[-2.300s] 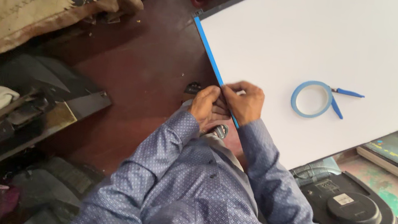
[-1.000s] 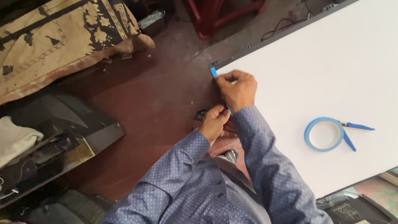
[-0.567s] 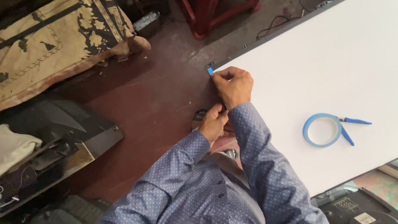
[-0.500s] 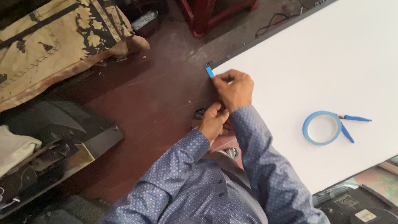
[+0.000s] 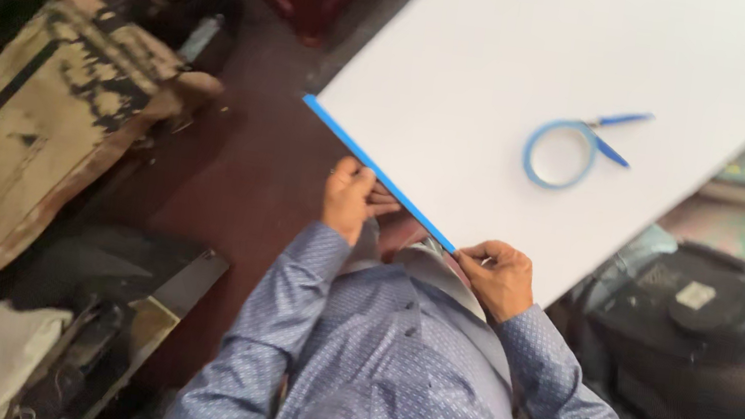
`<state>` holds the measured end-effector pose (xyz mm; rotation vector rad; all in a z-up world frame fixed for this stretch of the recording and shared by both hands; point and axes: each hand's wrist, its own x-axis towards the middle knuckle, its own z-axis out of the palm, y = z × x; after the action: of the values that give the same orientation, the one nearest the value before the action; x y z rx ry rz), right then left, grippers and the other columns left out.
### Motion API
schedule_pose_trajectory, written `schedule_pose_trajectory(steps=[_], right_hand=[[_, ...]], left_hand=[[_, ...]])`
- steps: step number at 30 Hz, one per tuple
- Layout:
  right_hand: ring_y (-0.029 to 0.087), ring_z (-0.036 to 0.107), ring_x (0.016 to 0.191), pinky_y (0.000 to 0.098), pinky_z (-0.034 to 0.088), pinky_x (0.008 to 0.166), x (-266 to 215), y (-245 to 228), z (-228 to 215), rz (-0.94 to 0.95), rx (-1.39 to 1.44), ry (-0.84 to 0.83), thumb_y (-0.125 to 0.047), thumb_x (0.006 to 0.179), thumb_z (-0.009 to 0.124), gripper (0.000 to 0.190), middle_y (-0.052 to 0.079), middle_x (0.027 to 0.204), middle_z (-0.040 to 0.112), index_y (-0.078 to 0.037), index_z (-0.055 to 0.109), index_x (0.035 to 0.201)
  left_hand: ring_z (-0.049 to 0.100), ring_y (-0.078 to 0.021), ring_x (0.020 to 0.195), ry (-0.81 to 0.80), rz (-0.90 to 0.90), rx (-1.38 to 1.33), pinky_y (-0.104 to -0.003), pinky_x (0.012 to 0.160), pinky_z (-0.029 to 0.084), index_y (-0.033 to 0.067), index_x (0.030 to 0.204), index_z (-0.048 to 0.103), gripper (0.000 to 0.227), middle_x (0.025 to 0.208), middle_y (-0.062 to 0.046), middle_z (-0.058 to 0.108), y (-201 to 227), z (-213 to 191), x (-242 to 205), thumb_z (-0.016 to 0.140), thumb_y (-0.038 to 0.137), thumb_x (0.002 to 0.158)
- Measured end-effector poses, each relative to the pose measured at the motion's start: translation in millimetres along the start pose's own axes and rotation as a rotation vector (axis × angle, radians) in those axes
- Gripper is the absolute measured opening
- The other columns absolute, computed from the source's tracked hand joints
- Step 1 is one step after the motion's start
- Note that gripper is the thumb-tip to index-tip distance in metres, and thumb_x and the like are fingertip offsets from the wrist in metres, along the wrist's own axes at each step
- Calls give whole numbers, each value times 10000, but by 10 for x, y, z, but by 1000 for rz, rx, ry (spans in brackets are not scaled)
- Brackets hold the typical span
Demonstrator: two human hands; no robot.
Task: The person applies blue painter's tape along the edges of a white rectangular board. They smooth the tape, cut it with pliers, and continue applying it to the remaining edges.
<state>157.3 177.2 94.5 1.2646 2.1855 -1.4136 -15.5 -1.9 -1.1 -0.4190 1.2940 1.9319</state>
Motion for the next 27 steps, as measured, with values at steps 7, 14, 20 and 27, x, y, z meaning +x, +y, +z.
schedule_pose_trajectory(steps=[7,14,20,27], right_hand=[[94,657,623,259,534,582,-374,905,-509,75,-42,56,-158,792,822,160,83,707,752,-13,796,855],[122,607,600,289,494,558,-349,1349,-884,124,216,143,-129,836,778,146,72,742,739,-7,764,914],[184,678,754,297,545,680,-124,1282,-1026,-282,60,406,18,843,590,146,76,885,669,-33,724,870],[261,661,834,355,544,726,339,651,-1026,-506,-135,552,-19,880,682,213,144,995,648,-41,703,1091]], left_hand=[[731,-288,723,27,6,63,-471,676,665,46,1102,480,128,859,-157,678,-30,-68,14,450,165,1069],[731,-290,774,94,1,114,-494,729,662,35,1078,473,183,902,-162,667,11,-51,-30,454,217,1083],[715,-277,799,71,-20,201,-447,715,651,33,1130,493,321,936,-148,655,-18,112,-190,435,347,1089],[679,-234,736,296,-27,334,-416,653,637,79,1161,364,351,967,-85,610,-203,232,-247,530,349,1008]])
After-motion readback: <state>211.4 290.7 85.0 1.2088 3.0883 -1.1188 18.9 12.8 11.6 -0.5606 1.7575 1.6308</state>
